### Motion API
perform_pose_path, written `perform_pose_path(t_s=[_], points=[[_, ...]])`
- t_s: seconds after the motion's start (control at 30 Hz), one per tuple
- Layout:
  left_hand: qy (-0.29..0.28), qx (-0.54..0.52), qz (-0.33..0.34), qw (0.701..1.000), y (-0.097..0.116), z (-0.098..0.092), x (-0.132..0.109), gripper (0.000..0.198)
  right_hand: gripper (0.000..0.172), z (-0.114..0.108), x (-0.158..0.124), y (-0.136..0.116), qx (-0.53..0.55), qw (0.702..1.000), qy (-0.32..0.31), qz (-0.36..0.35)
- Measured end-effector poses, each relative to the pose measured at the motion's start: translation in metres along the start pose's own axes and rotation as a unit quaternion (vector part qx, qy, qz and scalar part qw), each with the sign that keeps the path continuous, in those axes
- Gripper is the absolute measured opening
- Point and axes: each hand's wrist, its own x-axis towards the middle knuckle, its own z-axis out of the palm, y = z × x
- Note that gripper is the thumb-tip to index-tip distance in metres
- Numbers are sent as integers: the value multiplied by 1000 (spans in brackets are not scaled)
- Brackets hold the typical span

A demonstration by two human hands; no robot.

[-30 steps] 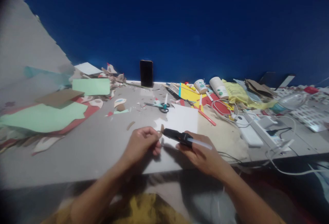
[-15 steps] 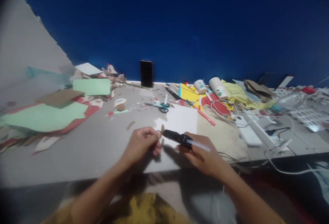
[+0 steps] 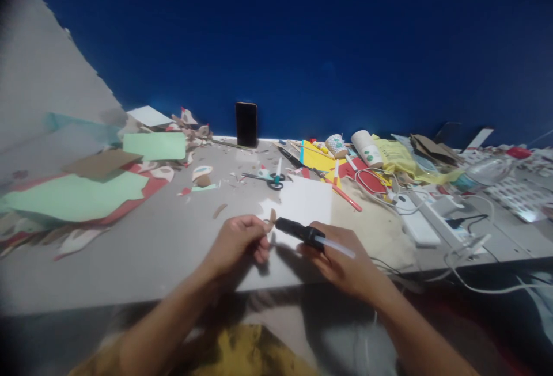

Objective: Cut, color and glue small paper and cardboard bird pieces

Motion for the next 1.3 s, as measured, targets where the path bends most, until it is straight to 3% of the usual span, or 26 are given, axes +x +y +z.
perform_pose_path(t_s=[0.67, 0.97, 1.07, 1.13, 1.3], points=[[-4, -6, -10, 1000, -2, -2, 1, 22, 35, -2, 1, -2, -5, 999, -28, 14], [-9, -2, -37, 999, -1, -7, 3, 20, 28, 3, -6, 6, 17, 999, 28, 4], [13, 59, -39, 997, 4, -15, 0, 15, 28, 6, -7, 7, 36, 998, 40, 20], [56, 125, -20, 990, 10, -22, -2, 9, 30, 8, -8, 10, 45, 998, 42, 26], [136, 339, 56, 929, 22, -44, 1, 20, 32, 13, -7, 14, 59, 997, 40, 25]])
